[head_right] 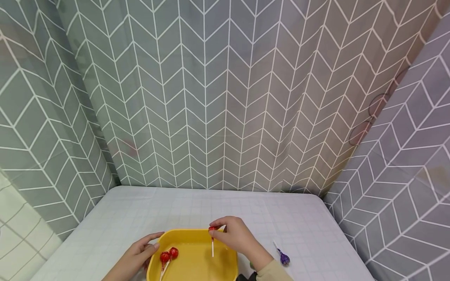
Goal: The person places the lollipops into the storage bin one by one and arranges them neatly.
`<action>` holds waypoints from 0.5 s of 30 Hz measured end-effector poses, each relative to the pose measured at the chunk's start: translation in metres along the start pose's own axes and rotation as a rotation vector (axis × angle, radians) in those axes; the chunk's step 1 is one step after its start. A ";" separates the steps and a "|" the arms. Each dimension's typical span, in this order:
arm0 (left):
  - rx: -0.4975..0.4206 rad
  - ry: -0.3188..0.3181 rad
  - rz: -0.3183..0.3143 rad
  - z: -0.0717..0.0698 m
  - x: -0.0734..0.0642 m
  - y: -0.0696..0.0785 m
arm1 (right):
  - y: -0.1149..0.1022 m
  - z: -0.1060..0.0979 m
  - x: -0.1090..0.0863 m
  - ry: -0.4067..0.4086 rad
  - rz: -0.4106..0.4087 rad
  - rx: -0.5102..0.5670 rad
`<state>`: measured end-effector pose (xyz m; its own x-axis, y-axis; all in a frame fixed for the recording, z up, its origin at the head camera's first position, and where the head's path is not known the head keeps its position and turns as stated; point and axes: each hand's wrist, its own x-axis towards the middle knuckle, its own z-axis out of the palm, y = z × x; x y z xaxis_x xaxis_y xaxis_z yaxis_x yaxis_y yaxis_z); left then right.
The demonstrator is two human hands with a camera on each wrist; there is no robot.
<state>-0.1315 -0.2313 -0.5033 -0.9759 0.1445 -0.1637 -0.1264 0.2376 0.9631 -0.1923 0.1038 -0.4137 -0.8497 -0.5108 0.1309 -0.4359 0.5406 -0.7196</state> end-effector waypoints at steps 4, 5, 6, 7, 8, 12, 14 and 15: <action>-0.001 0.002 -0.001 0.000 0.000 0.000 | -0.002 0.003 0.002 -0.008 0.001 -0.007; -0.001 0.002 -0.002 0.000 0.000 0.000 | -0.003 0.003 0.003 -0.010 0.003 -0.009; -0.001 0.003 -0.002 0.000 0.000 0.001 | -0.004 0.004 0.004 -0.012 0.006 -0.011; -0.001 0.003 -0.002 0.000 0.000 0.001 | -0.005 0.004 0.005 -0.014 0.009 -0.013; -0.003 0.003 -0.002 0.000 -0.001 0.002 | -0.006 0.004 0.006 -0.015 0.012 -0.016; -0.014 0.006 -0.005 0.001 -0.001 0.003 | -0.009 0.005 0.008 -0.030 0.017 -0.021; -0.013 0.010 -0.007 0.001 -0.001 0.003 | -0.010 0.004 0.009 -0.039 0.016 -0.023; -0.008 0.012 -0.008 0.001 -0.001 0.003 | -0.010 0.004 0.010 -0.043 0.015 -0.026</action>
<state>-0.1308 -0.2295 -0.5002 -0.9769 0.1307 -0.1692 -0.1361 0.2306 0.9635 -0.1948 0.0905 -0.4082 -0.8430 -0.5303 0.0904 -0.4309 0.5651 -0.7035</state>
